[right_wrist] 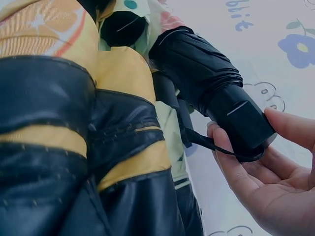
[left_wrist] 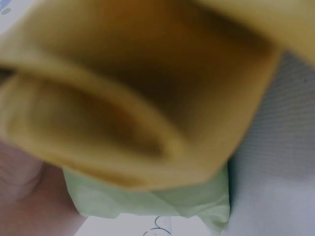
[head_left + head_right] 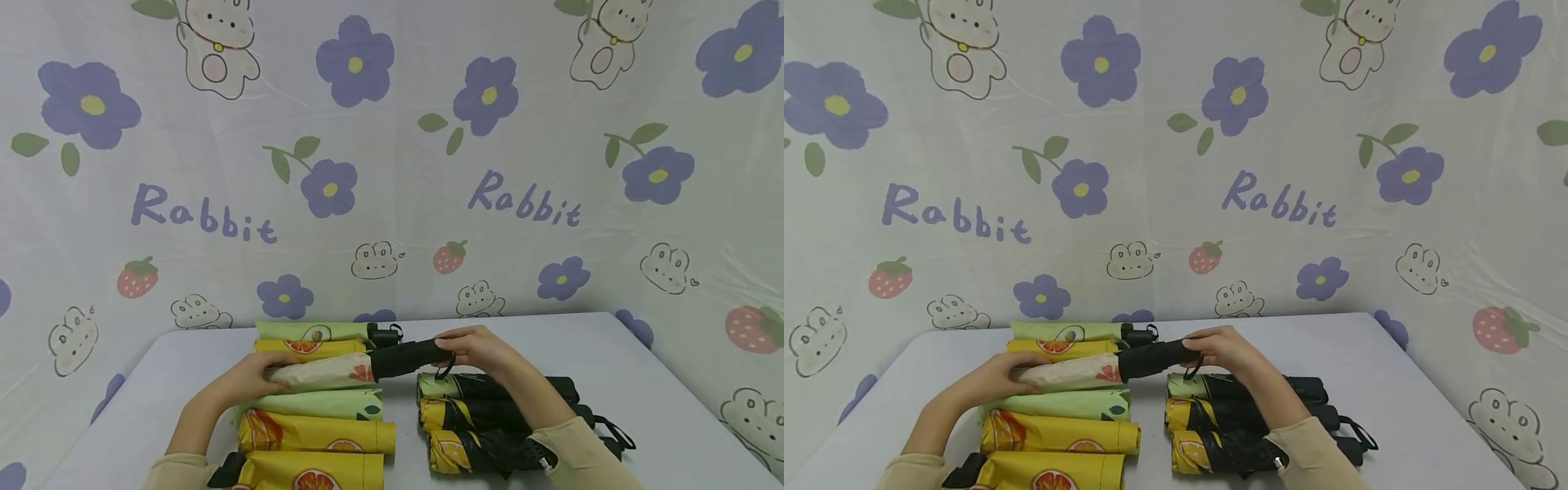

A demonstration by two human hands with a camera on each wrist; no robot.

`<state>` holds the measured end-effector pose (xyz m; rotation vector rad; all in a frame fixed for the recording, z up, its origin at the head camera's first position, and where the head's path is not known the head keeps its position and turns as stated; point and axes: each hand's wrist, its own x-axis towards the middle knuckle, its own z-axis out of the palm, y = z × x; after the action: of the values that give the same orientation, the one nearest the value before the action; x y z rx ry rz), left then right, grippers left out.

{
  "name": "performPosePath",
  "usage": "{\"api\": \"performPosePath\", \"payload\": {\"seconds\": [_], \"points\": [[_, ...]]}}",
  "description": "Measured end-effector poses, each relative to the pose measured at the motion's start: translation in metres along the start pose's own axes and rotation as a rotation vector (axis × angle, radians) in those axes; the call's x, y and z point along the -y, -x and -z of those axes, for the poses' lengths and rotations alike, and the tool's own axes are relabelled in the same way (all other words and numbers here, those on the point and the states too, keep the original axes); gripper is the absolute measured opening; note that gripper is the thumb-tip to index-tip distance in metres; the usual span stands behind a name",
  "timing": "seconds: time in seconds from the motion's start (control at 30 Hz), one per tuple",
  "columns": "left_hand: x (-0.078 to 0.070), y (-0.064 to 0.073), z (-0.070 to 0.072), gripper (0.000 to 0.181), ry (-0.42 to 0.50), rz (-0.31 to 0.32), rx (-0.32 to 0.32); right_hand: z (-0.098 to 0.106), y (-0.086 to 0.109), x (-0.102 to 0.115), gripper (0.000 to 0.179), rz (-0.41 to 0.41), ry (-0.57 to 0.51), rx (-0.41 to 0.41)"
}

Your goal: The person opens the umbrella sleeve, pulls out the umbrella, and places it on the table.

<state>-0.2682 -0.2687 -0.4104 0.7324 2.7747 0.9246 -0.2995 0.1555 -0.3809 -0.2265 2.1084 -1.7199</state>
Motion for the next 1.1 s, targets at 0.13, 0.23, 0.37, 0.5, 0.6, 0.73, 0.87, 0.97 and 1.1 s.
{"api": "performPosePath", "payload": {"seconds": [0.13, 0.23, 0.37, 0.5, 0.6, 0.73, 0.87, 0.97, 1.1], "points": [[0.001, 0.0, 0.0, 0.037, -0.003, 0.009, -0.009, 0.006, 0.002, 0.0, 0.051, 0.007, -0.007, 0.013], [0.001, 0.0, -0.001, 0.035, 0.0, 0.013, -0.011, 0.01, 0.004, 0.0, 0.051, 0.008, -0.008, 0.016], [0.001, 0.0, 0.0, 0.033, 0.0, 0.009, -0.019, 0.013, 0.007, 0.0, 0.05, 0.018, -0.002, 0.021], [0.0, 0.001, 0.0, 0.029, 0.003, -0.014, -0.039, 0.015, 0.009, -0.001, 0.05, 0.032, 0.008, 0.028], [0.0, 0.001, 0.001, 0.024, -0.002, -0.033, -0.056, 0.017, 0.009, -0.001, 0.049, 0.04, -0.001, 0.031], [-0.001, 0.001, 0.001, 0.017, -0.021, -0.046, -0.071, 0.02, 0.011, -0.001, 0.049, 0.043, -0.016, 0.034], [-0.002, 0.001, 0.002, 0.011, -0.035, -0.046, -0.084, 0.023, 0.013, -0.002, 0.05, 0.045, -0.026, 0.029], [-0.002, 0.0, 0.001, 0.008, -0.042, -0.038, -0.092, 0.026, 0.014, -0.004, 0.051, 0.05, -0.023, 0.031], [-0.001, 0.0, 0.0, 0.008, -0.048, -0.029, -0.093, 0.031, 0.016, -0.007, 0.051, 0.053, -0.005, 0.025]]}}
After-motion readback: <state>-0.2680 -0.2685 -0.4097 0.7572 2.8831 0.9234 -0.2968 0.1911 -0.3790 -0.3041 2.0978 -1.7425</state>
